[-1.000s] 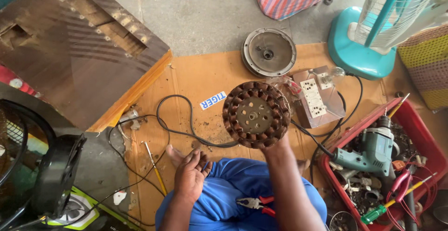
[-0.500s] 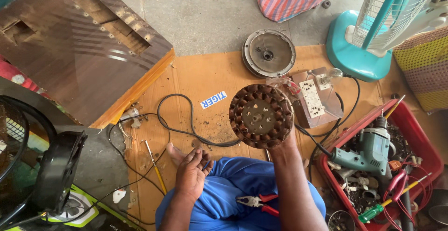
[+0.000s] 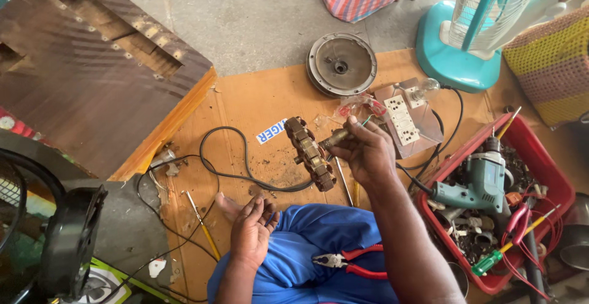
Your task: The person sits on the floor and repairs an electric fan motor. They use a gear puller to press a shaft out of the rotor assembly, fit a bushing into the rotor with a punch, then route and connect wires at the motor of a stand fan.
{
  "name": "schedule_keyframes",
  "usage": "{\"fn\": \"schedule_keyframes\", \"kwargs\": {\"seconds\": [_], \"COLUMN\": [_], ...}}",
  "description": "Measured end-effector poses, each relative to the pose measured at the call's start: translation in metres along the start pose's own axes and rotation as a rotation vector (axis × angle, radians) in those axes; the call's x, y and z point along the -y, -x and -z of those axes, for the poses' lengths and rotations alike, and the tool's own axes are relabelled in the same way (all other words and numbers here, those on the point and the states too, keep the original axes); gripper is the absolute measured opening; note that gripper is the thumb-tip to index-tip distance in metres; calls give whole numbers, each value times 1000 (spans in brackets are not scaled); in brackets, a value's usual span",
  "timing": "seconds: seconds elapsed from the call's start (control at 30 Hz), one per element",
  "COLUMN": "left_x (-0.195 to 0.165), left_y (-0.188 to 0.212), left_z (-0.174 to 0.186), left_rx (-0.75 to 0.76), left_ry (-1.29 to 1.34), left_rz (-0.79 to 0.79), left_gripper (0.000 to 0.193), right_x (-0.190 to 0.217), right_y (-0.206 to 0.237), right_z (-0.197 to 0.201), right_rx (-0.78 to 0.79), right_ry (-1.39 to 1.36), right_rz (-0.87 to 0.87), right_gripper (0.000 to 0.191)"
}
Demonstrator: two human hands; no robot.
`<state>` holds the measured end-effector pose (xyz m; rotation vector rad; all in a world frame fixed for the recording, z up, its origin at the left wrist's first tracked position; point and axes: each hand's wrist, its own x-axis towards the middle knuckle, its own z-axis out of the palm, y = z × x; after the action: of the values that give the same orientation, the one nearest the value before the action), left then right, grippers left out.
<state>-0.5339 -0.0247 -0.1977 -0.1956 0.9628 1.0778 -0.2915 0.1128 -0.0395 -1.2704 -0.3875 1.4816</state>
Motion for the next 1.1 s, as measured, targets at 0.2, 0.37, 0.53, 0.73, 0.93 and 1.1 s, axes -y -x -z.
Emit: {"fn": "schedule_keyframes", "kwargs": {"seconds": [0.2, 0.37, 0.53, 0.73, 0.93, 1.1], "left_x": [-1, -1, -4, -4, -3, -6], "left_y": [-2, -7, -8, -6, -6, -6], "left_z": [6, 5, 1, -1, -1, 0], "left_rx": [3, -9, -22, -52, -41, -25], "left_ry": [4, -14, -39, -62, -37, -43], "left_rz": [40, 67, 79, 102, 91, 77], "left_gripper": [27, 24, 21, 21, 18, 17], "right_x": [20, 10, -12, -24, -40, -53], "right_y": [14, 17, 22, 36, 44, 47], "right_z": [25, 74, 125, 159, 165, 167], "right_rx": [-107, -189, -381, -527, -551, -583], "right_ry": [491, 823, 980, 1045, 761, 667], "right_rz": [91, 153, 139, 135, 165, 220], "right_gripper": [22, 27, 33, 33, 31, 36]}}
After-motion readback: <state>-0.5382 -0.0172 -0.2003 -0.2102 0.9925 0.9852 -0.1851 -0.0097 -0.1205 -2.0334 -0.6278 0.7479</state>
